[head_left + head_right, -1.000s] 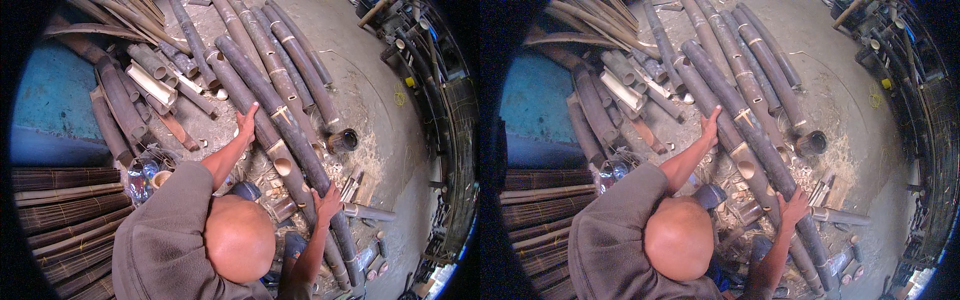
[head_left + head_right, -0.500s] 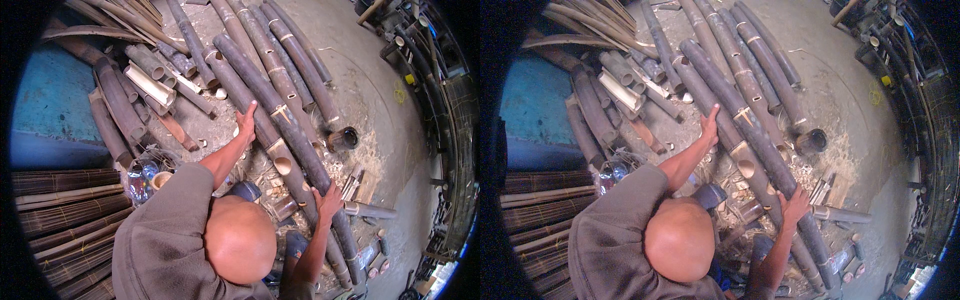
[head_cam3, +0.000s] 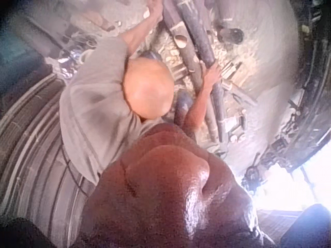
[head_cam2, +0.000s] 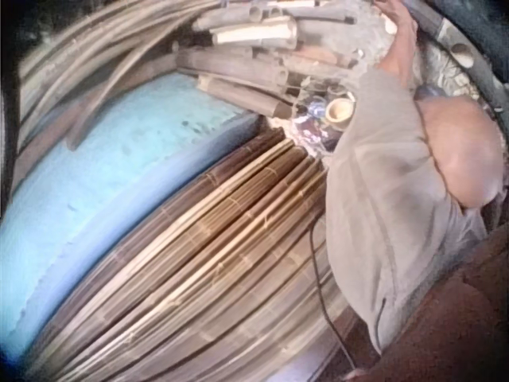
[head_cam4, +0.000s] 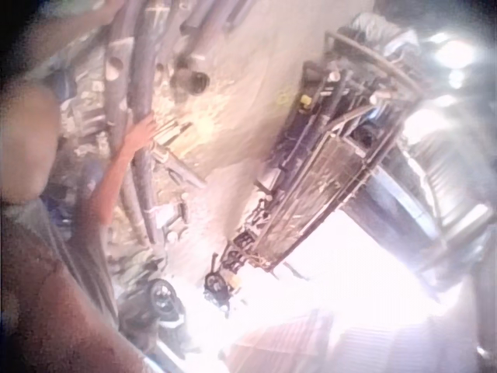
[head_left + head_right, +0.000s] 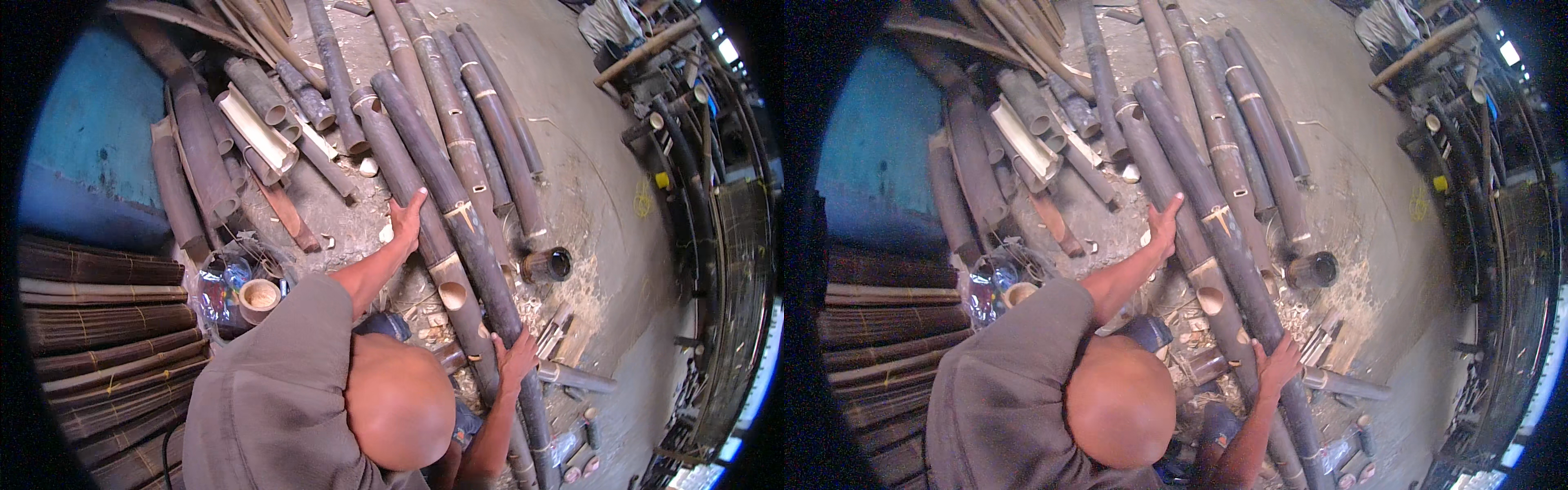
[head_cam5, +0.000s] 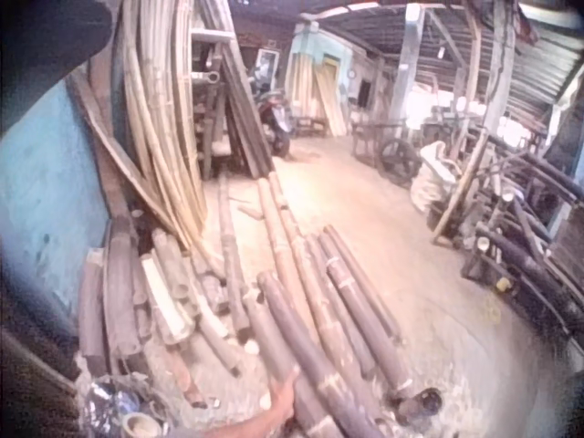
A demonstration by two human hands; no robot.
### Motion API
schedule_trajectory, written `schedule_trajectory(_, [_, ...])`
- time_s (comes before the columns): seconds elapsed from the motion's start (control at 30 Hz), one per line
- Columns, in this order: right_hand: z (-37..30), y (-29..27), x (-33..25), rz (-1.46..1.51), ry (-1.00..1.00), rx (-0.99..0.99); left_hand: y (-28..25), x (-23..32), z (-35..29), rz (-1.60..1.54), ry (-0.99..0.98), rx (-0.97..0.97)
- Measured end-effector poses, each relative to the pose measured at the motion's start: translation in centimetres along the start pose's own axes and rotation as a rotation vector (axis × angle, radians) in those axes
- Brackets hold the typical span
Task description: The person sits on the floor and uses a knife to cut and shape bamboo poles, then uses a wooden mallet to drive a bamboo plug into a pole. The person repeatedly taps the plug to seat it and adjusts the pole position.
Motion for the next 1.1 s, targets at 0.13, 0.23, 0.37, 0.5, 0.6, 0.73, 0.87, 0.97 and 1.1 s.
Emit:
schedule_trajectory(0.13, [0.3,0.4,0.2,-0.033,-0.033,-0.004,0.0,0.6,-0.8,-0.006,0.002,0.035])
schedule_trajectory(0.23, [0.2,0.3,0.4,-0.022,-0.032,-0.01,0.4,0.6,-1.1,-0.006,0.004,0.033])
schedule_trajectory(0.37, [0.5,0.2,0.3,-0.005,-0.018,-0.056,0.1,0.6,-1.0,0.007,-0.004,0.028])
schedule_trajectory(0.5, [0.6,-0.1,0.3,0.025,0.001,-0.112,0.1,0.6,-0.9,0.024,-0.024,0.028])
schedule_trajectory(0.6, [0.6,-0.2,0.4,0.044,0.009,-0.124,0.1,0.5,-1.0,0.045,-0.017,0.031])
schedule_trajectory(0.73, [0.4,0.5,0.7,0.057,-0.03,-0.045,-0.2,-0.1,-0.7,0.078,-0.023,0.05])
schedule_trajectory(0.87, [0.4,0.3,0.4,0.008,-0.008,-0.08,-0.4,-0.9,0.0,0.071,-0.01,0.025])
schedule_trajectory(0.97, [0.3,0.2,0.1,-0.004,0.021,-0.113,-0.2,-0.2,-0.7,0.003,-0.024,-0.018])
schedule_trajectory(1.1, [0.3,0.4,-0.7,0.019,-0.034,0.023,-1.2,-1.5,1.2,0.046,-0.026,0.046])
Point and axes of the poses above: each hand's wrist, its own z-axis towards the middle knuckle, its own y-axis out of the palm, x = y × z, the point moved 1 cm from there along z, towards the middle knuckle, and after that the axes turned 1 degree about x, right-handed, at the moved point
